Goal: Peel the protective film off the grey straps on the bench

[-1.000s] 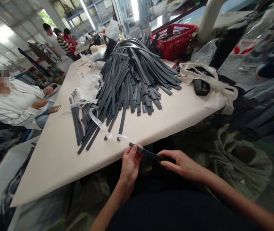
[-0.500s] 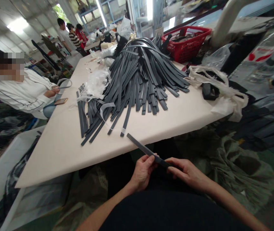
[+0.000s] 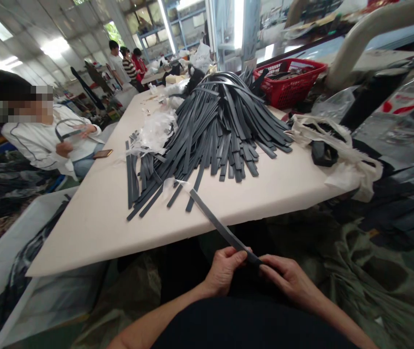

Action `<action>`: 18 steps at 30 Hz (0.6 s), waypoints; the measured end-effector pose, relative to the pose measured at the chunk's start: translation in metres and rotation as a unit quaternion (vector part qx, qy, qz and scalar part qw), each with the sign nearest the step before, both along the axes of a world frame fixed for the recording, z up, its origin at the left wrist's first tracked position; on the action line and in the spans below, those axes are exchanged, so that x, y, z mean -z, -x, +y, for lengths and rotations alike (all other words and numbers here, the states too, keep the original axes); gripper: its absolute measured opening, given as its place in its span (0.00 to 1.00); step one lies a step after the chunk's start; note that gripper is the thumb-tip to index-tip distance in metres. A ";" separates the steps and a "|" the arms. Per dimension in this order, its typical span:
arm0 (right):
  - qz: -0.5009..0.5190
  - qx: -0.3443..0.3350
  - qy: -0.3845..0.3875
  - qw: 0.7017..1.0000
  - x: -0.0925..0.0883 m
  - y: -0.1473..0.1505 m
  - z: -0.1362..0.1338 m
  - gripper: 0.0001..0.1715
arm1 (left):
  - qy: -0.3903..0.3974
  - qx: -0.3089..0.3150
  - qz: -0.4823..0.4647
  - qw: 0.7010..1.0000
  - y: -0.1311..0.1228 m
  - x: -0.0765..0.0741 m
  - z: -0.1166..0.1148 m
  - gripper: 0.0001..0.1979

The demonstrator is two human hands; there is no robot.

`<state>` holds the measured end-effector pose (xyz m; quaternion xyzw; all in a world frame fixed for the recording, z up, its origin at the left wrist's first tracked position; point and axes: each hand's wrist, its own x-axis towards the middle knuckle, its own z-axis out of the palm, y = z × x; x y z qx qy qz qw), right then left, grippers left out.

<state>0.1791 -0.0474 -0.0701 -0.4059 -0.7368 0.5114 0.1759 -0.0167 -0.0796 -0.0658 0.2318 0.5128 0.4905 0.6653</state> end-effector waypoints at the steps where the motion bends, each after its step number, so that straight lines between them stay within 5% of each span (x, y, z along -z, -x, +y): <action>1: -0.005 -0.007 0.014 1.000 0.006 -0.012 -0.003 0.19 | 0.003 -0.007 0.001 1.000 0.000 0.001 0.001 0.17; 6: -0.060 0.041 0.027 0.997 0.039 -0.063 -0.023 0.24 | 0.027 0.015 0.006 1.000 -0.004 0.005 0.002 0.18; 13: -0.007 0.030 -0.033 0.999 0.015 -0.014 -0.005 0.22 | 0.002 0.086 0.035 0.996 -0.017 0.005 0.001 0.20; 15: 0.004 0.013 -0.026 1.000 0.017 -0.021 -0.007 0.20 | -0.003 0.097 0.028 0.995 -0.017 0.008 0.001 0.21; 18: -0.006 0.019 -0.004 1.000 0.044 -0.064 -0.023 0.18 | 0.003 0.118 0.031 0.992 -0.018 0.017 0.002 0.22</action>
